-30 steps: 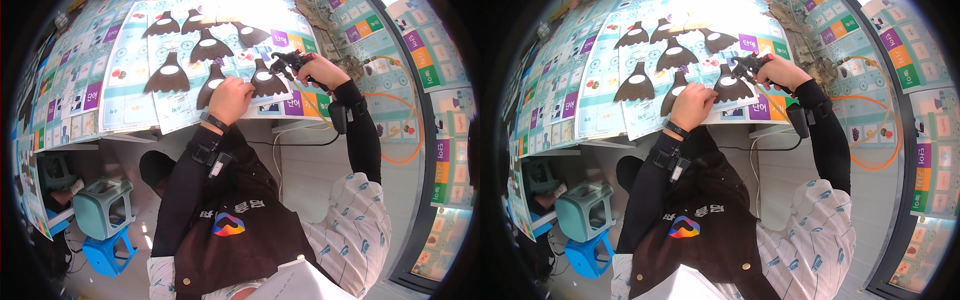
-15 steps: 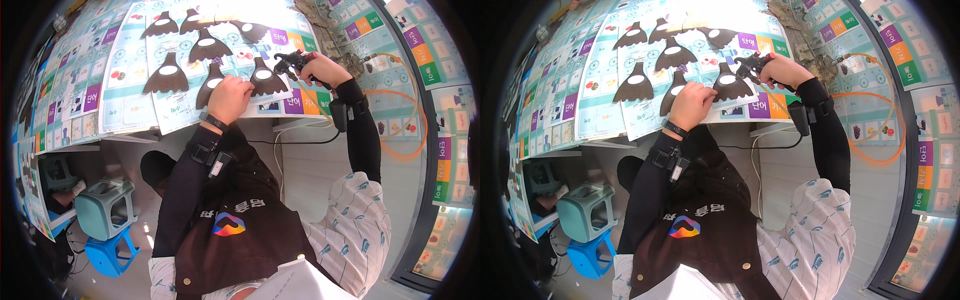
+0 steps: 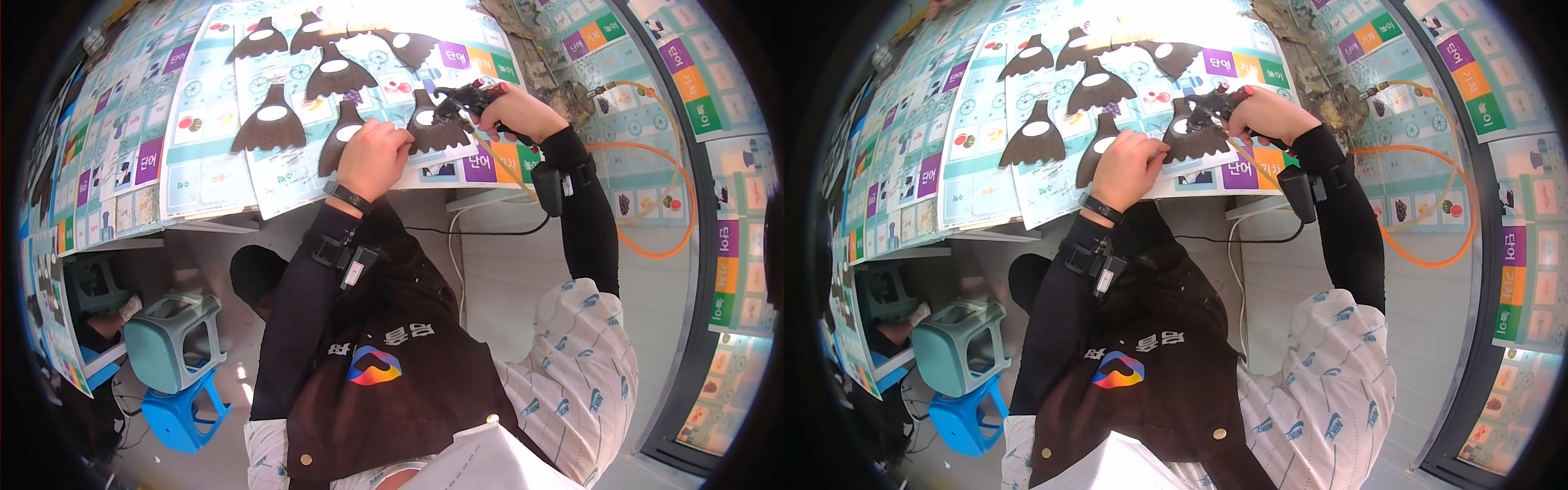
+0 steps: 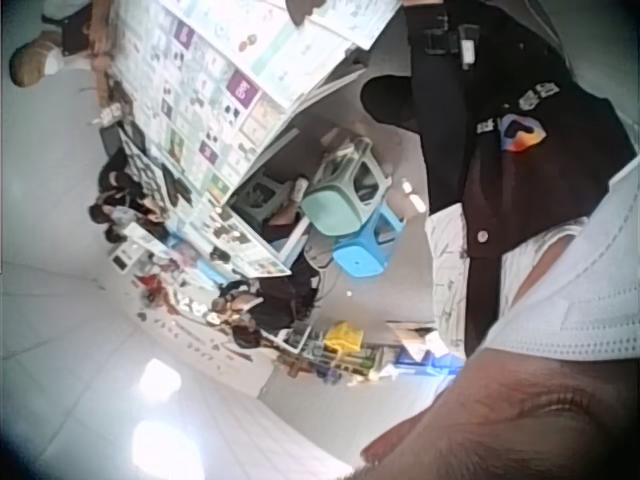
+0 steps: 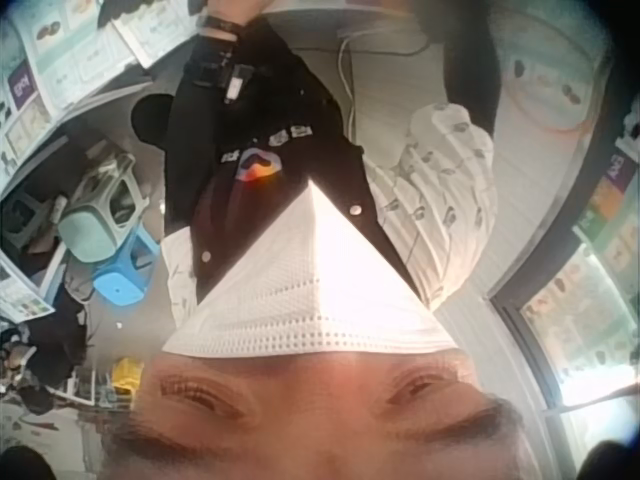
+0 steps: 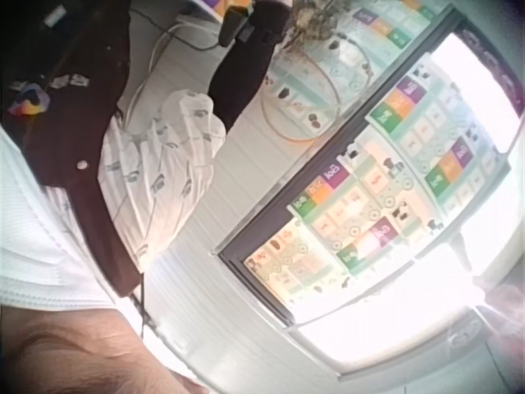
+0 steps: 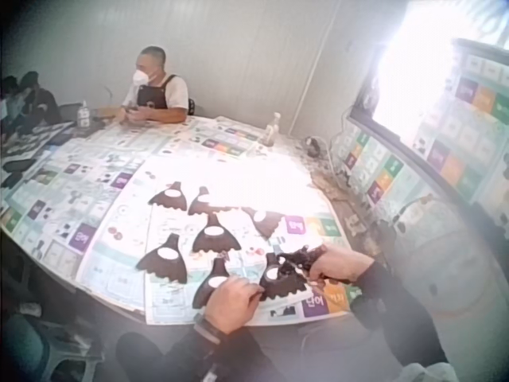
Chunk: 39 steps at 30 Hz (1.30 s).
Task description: Applying glue to black fabric shoe components using a hot glue gun.
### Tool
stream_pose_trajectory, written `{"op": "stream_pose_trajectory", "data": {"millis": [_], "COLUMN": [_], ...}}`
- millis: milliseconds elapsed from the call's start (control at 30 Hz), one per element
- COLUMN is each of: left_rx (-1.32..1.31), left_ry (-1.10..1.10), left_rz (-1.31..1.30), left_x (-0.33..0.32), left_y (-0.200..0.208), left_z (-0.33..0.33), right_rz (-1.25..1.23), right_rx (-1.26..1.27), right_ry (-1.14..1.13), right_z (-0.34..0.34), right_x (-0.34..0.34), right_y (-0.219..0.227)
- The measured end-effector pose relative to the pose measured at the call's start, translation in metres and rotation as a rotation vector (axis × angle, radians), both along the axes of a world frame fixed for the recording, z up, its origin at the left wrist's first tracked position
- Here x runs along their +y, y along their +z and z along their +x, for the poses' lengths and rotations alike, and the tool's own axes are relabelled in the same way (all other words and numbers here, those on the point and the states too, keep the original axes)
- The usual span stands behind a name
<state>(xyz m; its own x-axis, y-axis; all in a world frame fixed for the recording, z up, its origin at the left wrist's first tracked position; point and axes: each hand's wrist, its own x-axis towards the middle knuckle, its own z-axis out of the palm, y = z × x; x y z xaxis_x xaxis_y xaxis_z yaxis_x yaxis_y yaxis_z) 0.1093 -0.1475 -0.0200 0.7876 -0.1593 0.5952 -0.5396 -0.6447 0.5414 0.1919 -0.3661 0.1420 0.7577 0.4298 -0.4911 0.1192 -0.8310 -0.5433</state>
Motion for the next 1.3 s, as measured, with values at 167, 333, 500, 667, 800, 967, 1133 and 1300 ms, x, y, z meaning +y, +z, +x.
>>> {"op": "stream_pose_trajectory", "data": {"millis": [167, 333, 500, 667, 800, 967, 1133, 1300], "left_rx": [0.014, 0.015, 0.016, 0.006, 0.007, 0.011, 0.031, 0.03], "left_ry": [0.003, -0.001, -0.009, -0.01, 0.006, 0.007, 0.012, 0.008], "left_rz": [0.003, -0.001, -0.01, -0.006, -0.007, 0.005, -0.003, 0.003], "left_x": [-0.001, 0.0, 0.0, -0.001, -0.002, -0.001, -0.001, -0.002], "left_y": [0.0, 0.0, 0.001, 0.0, 0.001, 0.002, 0.001, 0.001], "left_z": [0.0, 0.0, 0.0, 0.0, -0.001, -0.001, -0.001, -0.002], "right_rz": [-0.054, 0.056, -0.014, 0.021, 0.042, 0.083, 0.069, 0.092], "right_rx": [0.023, 0.007, -0.028, -0.032, 0.011, -0.012, -0.073, -0.059], "right_ry": [-0.02, -0.122, -0.015, 0.015, -0.151, -0.219, -0.084, -0.177], "right_z": [-0.001, -0.002, 0.008, 0.001, 0.01, 0.01, -0.002, 0.005], "right_x": [0.004, -0.012, -0.023, 0.002, 0.003, -0.009, -0.001, 0.0], "right_y": [0.0, -0.005, -0.007, -0.004, -0.011, -0.012, -0.004, -0.013]}}
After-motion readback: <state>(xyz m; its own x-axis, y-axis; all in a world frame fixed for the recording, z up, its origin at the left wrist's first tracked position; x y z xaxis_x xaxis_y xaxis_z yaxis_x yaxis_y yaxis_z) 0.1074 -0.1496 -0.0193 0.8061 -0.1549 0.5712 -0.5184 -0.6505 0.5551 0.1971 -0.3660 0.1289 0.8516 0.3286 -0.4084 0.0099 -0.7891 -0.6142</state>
